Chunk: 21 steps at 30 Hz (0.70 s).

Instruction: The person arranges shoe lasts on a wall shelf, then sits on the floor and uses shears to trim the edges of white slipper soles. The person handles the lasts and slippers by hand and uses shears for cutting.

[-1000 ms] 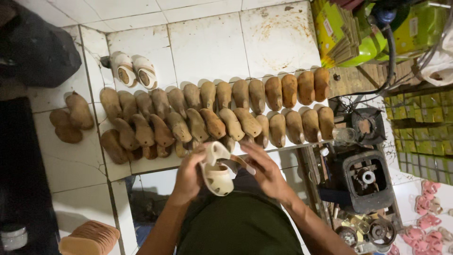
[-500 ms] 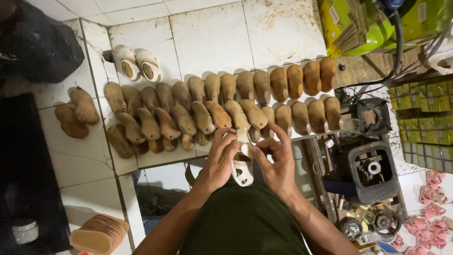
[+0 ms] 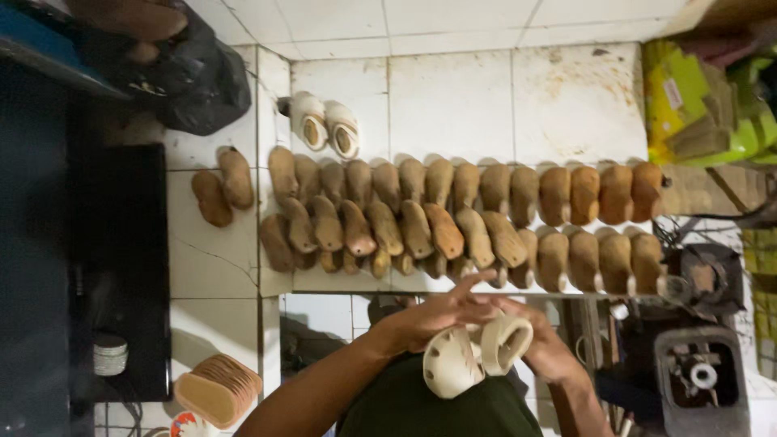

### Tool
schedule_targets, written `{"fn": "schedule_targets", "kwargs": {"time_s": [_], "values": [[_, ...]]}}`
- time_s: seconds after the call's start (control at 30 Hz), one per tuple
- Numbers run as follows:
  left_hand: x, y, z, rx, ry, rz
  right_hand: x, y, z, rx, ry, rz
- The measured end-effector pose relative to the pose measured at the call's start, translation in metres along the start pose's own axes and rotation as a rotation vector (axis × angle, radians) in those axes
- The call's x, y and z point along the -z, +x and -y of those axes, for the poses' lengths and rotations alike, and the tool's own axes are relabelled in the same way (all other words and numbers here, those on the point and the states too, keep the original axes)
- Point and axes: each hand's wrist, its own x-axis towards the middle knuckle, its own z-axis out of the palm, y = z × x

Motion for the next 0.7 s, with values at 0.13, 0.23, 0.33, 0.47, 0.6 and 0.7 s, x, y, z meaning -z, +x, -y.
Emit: {"fn": "schedule_targets", "kwargs": {"time_s": [0.13,0.23,0.33,0.47,0.6,0.7], "values": [[0.083,0.015,-0.009,0.299,0.481,-0.266,-0.027,0.003,-0.001,-0.009,0.128,-0.100],[0.203,0.012,-0.038,0.293,0.724,-0.949,-0.052,-0.002,0.013,0.042,0.336,-0.274],[0.309,0.007,-0.069,0.392,1.120,-1.344,-0.068,-0.010,0.021,0.181,0.418,-0.368],[0.369,0.024,-0.079,0.655,1.288,-1.292,-0.070,-0.030,0.004,0.173,0.506,-0.592],[0.379,0.028,-0.079,0.604,1.393,-1.232,-0.061,-0.056,-0.020,0.230,0.611,-0.743],[0.361,0.019,-0.092,0.405,1.440,-1.296,-0.053,-0.076,-0.029,0.241,0.652,-0.801]]}}
